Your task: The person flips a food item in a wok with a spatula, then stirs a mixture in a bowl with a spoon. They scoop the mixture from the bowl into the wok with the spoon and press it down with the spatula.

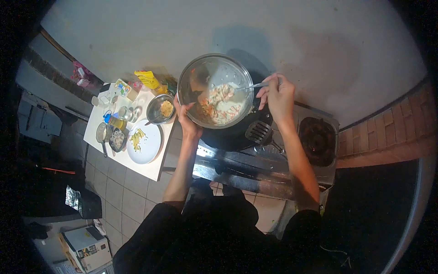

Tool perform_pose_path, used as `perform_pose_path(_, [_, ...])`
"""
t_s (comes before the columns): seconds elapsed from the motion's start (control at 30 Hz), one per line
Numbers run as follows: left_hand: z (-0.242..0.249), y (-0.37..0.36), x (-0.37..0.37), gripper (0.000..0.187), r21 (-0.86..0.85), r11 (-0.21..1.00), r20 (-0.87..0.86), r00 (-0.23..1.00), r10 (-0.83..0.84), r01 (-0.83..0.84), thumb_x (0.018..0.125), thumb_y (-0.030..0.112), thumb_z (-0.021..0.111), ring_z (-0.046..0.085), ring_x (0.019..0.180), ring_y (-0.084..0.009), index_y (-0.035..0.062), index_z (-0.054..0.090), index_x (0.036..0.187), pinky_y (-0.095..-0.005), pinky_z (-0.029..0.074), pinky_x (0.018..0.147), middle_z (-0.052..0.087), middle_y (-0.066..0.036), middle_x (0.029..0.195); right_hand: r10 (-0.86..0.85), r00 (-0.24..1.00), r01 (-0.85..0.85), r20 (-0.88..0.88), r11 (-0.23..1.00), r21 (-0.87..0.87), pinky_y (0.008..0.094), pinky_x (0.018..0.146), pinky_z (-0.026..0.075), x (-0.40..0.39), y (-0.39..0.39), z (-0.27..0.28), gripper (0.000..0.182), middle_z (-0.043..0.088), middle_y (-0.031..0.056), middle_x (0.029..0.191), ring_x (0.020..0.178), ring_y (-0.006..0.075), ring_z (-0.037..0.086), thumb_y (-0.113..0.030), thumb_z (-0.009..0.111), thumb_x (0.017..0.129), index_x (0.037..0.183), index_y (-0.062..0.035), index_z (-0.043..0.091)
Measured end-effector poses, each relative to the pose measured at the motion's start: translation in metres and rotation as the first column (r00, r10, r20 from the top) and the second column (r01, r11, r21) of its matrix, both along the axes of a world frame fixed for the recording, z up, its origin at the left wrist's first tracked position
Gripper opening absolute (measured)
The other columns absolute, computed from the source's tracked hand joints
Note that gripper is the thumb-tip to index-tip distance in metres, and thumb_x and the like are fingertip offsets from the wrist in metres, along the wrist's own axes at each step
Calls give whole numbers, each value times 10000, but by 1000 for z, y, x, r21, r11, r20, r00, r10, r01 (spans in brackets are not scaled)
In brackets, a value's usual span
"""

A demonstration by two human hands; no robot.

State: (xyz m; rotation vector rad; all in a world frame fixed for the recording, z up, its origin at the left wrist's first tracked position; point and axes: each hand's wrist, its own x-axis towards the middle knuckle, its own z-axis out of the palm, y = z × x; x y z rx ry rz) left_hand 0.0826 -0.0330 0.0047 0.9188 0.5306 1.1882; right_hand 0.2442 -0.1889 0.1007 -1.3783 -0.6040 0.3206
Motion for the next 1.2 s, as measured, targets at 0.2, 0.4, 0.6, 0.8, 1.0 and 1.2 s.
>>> perform_pose_path(0.2, [7,-1,-4,713,21,1000,69,997,-23,21,642,142,503,381,1163,-251,31,314,1320,-346,300,998,357,-132,1272,-8,969,61,248,976,-210,236,332,379,0,-6,0,297,542,87,502,358,93,476,-168,404,968,795,41,525])
perform_pose_path(0.4, [17,-8,-8,698,26,999,71,997,-38,36,652,128,488,405,1139,-244,29,310,1319,-331,316,982,380,-141,1256,77,955,5,286,961,-277,236,326,361,2,-7,-5,307,541,84,505,347,96,466,-173,415,963,770,39,526])
perform_pose_path(0.6, [12,-3,-8,693,62,998,51,999,-12,9,659,129,488,413,1129,-245,21,305,1318,-334,322,975,381,-143,1257,40,998,-48,-50,984,-171,253,317,392,7,-3,-26,290,533,109,529,343,111,453,-154,395,966,801,47,522])
perform_pose_path(0.8, [17,-5,-11,714,27,999,72,997,-29,27,658,133,492,412,1137,-252,28,281,1332,-343,318,985,375,-149,1273,55,986,-53,-159,998,18,259,320,405,13,-8,-30,266,541,117,566,381,112,452,-149,392,971,832,34,525])
perform_pose_path(1.0, [19,-7,-13,728,8,1000,80,997,-22,21,653,130,495,421,1137,-256,47,273,1341,-350,330,980,395,-149,1258,59,982,-50,-178,997,55,257,330,407,6,-4,-22,267,542,116,571,389,106,447,-152,392,973,833,31,527])
perform_pose_path(1.2, [18,-7,-18,718,-24,998,96,994,-51,53,660,122,494,428,1133,-257,52,278,1341,-350,339,976,404,-148,1254,76,973,-43,-220,987,152,258,330,401,6,-5,1,258,544,113,574,395,109,457,-164,412,968,837,23,531])
